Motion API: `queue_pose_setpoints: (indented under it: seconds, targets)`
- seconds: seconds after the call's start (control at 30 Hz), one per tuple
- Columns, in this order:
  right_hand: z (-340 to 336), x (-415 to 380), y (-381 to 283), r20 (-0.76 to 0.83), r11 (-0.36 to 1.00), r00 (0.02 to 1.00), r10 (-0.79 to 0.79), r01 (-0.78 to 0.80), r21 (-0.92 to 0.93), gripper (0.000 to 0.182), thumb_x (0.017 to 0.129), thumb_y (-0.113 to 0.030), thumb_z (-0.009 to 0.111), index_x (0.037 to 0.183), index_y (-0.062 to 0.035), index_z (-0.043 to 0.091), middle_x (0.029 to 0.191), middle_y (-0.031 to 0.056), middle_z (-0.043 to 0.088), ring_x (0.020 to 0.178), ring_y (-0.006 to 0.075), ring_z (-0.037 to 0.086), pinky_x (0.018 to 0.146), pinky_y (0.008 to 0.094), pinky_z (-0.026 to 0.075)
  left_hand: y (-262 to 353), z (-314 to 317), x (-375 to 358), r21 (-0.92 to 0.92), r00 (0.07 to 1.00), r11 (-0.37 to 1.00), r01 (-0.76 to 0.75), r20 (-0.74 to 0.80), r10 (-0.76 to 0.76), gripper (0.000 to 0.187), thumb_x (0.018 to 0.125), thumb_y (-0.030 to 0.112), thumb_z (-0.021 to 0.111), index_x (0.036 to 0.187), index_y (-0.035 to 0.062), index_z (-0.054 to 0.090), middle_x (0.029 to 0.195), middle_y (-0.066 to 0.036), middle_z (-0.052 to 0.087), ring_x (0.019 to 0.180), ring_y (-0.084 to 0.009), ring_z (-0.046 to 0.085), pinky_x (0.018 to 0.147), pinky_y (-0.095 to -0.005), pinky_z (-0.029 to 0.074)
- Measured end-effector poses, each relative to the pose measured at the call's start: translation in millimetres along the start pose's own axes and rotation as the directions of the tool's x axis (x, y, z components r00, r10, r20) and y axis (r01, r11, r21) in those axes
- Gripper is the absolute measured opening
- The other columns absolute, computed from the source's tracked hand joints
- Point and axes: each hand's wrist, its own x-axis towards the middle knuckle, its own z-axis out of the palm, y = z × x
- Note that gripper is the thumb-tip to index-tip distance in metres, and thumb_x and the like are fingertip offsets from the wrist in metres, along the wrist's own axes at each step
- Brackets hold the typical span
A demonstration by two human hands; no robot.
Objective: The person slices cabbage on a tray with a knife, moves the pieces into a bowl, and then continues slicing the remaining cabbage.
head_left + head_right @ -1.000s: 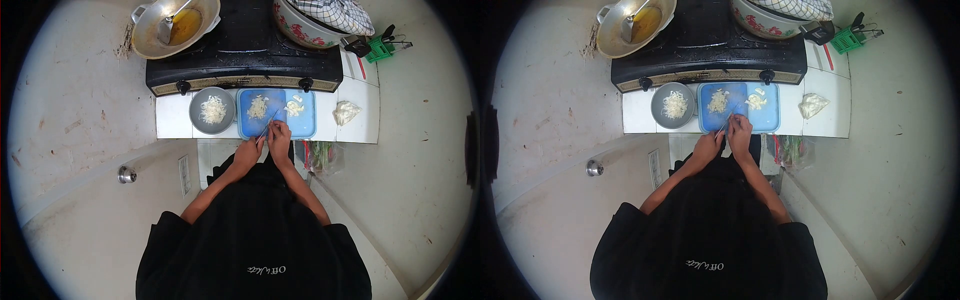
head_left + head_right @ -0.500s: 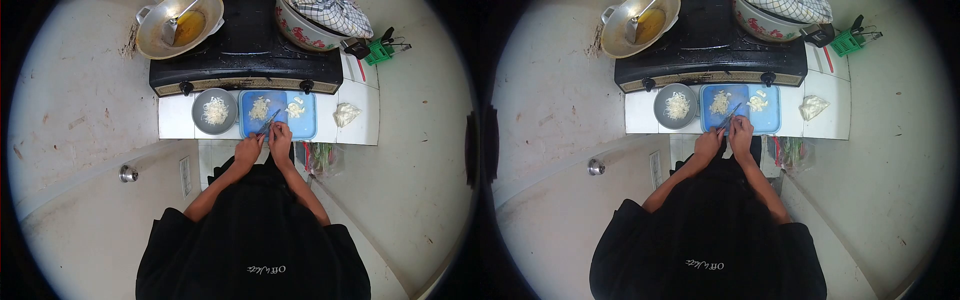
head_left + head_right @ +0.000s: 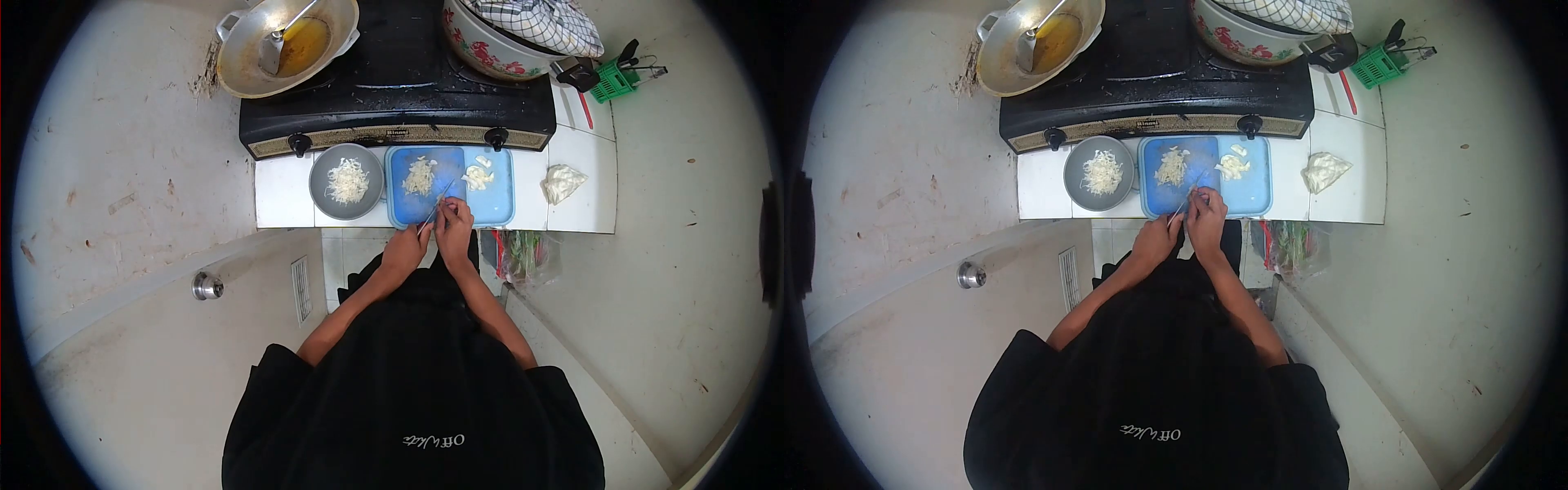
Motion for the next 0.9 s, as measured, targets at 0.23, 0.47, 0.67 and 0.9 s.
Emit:
queue_pose_setpoints:
  seconds: [0.23,0.47,0.67,0.9]
  targets:
    - [0.7,-0.3,0.7,-0.019,1.000,1.000,0.018,-0.018,0.024,0.018,0.089,-0.001,0.068,0.105,0.0011,0.076,0.105,0.0109,0.065,0.092,0.0264,0.061,0.087,0.0388,0.044,-2.8,3.1,1.1,0.021,1.000,1.000,-0.006,-0.019,0.007,0.053,0.103,0.044,0.053,0.093,-0.0067,0.065,0.076,-0.032,0.067,0.075,-0.0513,0.068,0.067,-0.0591,0.055]
    - [0.3,1.6,-1.4,-0.045,1.000,0.999,-0.017,0.018,0.014,0.018,0.087,0.000,0.068,0.104,0.0012,0.075,0.105,0.0112,0.064,0.092,0.0265,0.062,0.085,0.0392,0.044,-4.1,9.8,6.0,0.121,0.997,0.992,-0.033,-0.064,0.041,0.052,0.104,0.045,0.053,0.089,-0.0039,0.064,0.071,-0.028,0.067,0.069,-0.0480,0.069,0.060,-0.0557,0.056]
    - [2.9,-1.2,2.0,-0.022,0.998,0.999,-0.034,0.033,-0.045,0.022,0.087,-0.001,0.069,0.108,0.0001,0.075,0.106,0.0106,0.064,0.094,0.0256,0.062,0.084,0.0391,0.044,-4.4,0.6,7.8,0.320,0.995,0.946,-0.057,-0.058,0.079,0.052,0.103,0.048,0.052,0.092,-0.0019,0.064,0.067,-0.023,0.068,0.065,-0.0415,0.071,0.057,-0.0504,0.058]
    - [1.9,-0.8,-1.9,-0.024,0.999,1.000,-0.012,0.011,-0.033,0.021,0.088,-0.002,0.068,0.108,-0.0004,0.075,0.110,0.0097,0.063,0.099,0.0264,0.061,0.085,0.0412,0.044,-12.3,-4.5,5.3,0.206,0.996,0.979,-0.014,-0.079,0.031,0.053,0.104,0.047,0.052,0.094,-0.0032,0.064,0.068,-0.025,0.068,0.066,-0.0454,0.070,0.058,-0.0534,0.057]
